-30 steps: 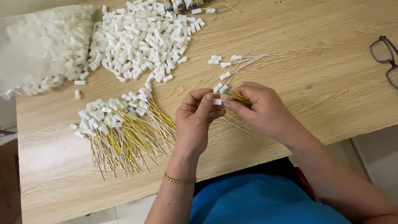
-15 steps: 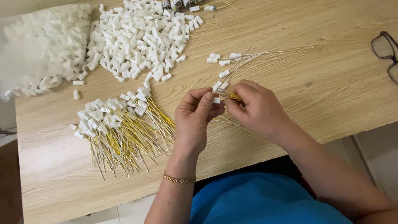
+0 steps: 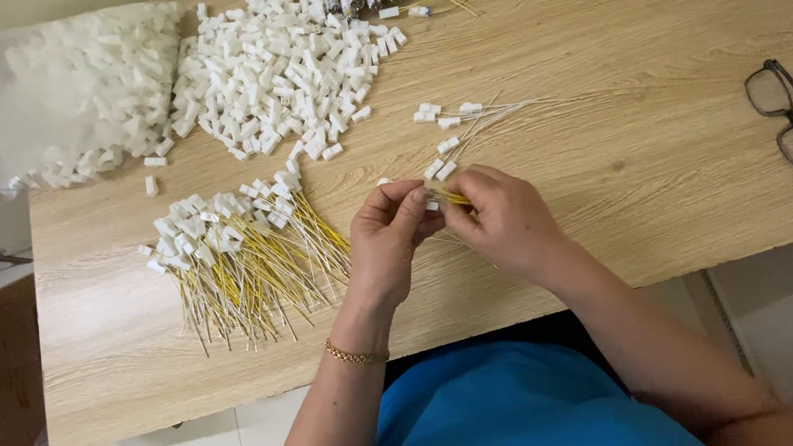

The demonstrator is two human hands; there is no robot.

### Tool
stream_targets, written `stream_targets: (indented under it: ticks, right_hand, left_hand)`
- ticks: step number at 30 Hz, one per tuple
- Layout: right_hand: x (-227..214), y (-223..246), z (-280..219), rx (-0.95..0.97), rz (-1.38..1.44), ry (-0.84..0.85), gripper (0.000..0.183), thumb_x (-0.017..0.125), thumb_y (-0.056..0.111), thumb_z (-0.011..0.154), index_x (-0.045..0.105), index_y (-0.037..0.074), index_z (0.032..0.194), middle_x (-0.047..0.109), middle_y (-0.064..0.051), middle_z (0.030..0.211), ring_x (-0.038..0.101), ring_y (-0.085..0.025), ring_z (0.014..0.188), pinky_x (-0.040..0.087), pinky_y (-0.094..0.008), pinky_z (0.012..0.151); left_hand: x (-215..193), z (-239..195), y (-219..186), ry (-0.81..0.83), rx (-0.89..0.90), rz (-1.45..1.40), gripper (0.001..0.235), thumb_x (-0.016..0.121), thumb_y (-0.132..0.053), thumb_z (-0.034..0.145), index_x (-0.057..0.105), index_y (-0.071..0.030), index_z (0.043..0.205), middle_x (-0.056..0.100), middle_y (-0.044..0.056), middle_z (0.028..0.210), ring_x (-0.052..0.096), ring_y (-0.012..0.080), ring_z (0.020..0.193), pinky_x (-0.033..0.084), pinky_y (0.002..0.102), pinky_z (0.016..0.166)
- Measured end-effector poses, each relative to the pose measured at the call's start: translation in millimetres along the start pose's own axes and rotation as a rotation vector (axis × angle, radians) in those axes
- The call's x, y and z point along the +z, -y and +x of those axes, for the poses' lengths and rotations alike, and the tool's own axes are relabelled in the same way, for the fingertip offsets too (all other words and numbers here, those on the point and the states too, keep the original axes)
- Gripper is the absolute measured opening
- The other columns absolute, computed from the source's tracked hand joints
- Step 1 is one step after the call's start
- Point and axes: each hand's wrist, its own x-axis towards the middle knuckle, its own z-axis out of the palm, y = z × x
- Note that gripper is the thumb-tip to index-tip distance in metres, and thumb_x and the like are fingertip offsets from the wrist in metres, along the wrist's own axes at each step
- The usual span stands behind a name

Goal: Assembling small wire components by joining yellow wires with white plastic sleeves

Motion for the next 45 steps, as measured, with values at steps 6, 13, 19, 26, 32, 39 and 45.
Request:
stream_targets:
  ticks: [6,13,19,26,32,39,45]
  right_hand:
    - [8.1,-16.9,1.3,0.089,0.104,0.06,0.015,0.058,0.009,0.091,0.057,-0.001,0.08,0.055,-0.022,0.069,0.062,-0.042,0.072,0.048,-0.046,0.063]
    - [-43.5,-47.4,5.6,0.346,0.375,-0.168,0.016,0.05,0.015,0.104,0.064,0.008,0.108,0.065,-0.01,0.08,0.064,-0.016,0.069,0.054,-0.028,0.067]
    - [-44.3,-80.2,-2.4,0.349,0.567,-0.23,0.019,0.047,0.006,0.101,0.042,0.0,0.119,0.063,-0.012,0.078,0.048,-0.008,0.042,0.039,-0.02,0.04]
    - [-50.2,-97.6,-9.4,0.471,0.636,-0.238,0.011,0.049,0.014,0.102,0.053,0.004,0.104,0.063,-0.011,0.078,0.054,-0.009,0.047,0.039,-0.019,0.042]
    - [-56.9,-74.0,-3.7,0.482,0.691,-0.255,0.011,0.053,0.01,0.099,0.057,0.0,0.104,0.056,-0.007,0.069,0.044,-0.005,0.044,0.033,-0.017,0.04]
    - [-55.6,-65.4,-2.9,0.451,0.576,-0.23,0.012,0.062,0.012,0.096,0.063,0.0,0.097,0.052,-0.004,0.064,0.044,-0.004,0.05,0.034,-0.016,0.042]
    - [-59.3,-12.3,0.1,0.318,0.373,-0.205,0.012,0.06,0.011,0.096,0.066,0.002,0.089,0.051,-0.005,0.061,0.045,-0.011,0.056,0.039,-0.024,0.05]
  left_hand:
    - [-12.5,2.5,-17.2,-0.033,0.21,0.552,0.015,0.07,-0.015,0.09,0.07,-0.003,0.1,0.07,0.011,0.087,0.064,0.0155,0.081,0.058,0.035,0.072]
    - [-14.7,33.3,-21.4,-0.08,0.742,1.415,0.01,0.073,-0.031,0.084,0.074,-0.022,0.089,0.071,-0.002,0.085,0.066,0.0161,0.086,0.047,0.031,0.08]
    - [34.5,110.1,16.2,0.022,0.809,1.676,0.027,0.073,-0.035,0.078,0.071,-0.026,0.104,0.067,0.001,0.093,0.064,0.0248,0.095,0.05,0.041,0.079]
    - [63.3,148.1,30.7,0.174,0.584,1.973,0.025,0.068,-0.039,0.081,0.073,-0.026,0.102,0.063,0.001,0.104,0.057,0.0247,0.105,0.044,0.042,0.088]
    - [41.8,169.7,54.7,0.19,0.693,1.905,0.02,0.07,-0.037,0.079,0.071,-0.027,0.095,0.066,0.0,0.096,0.059,0.0226,0.103,0.041,0.043,0.091]
    - [47.5,131.7,2.6,0.168,0.745,1.589,0.016,0.07,-0.033,0.083,0.064,-0.031,0.098,0.067,-0.005,0.085,0.067,0.0205,0.09,0.046,0.041,0.085]
    - [33.7,54.5,-35.0,0.15,0.513,0.759,0.021,0.073,-0.01,0.085,0.072,-0.012,0.107,0.066,0.011,0.093,0.066,0.0186,0.08,0.054,0.03,0.073]
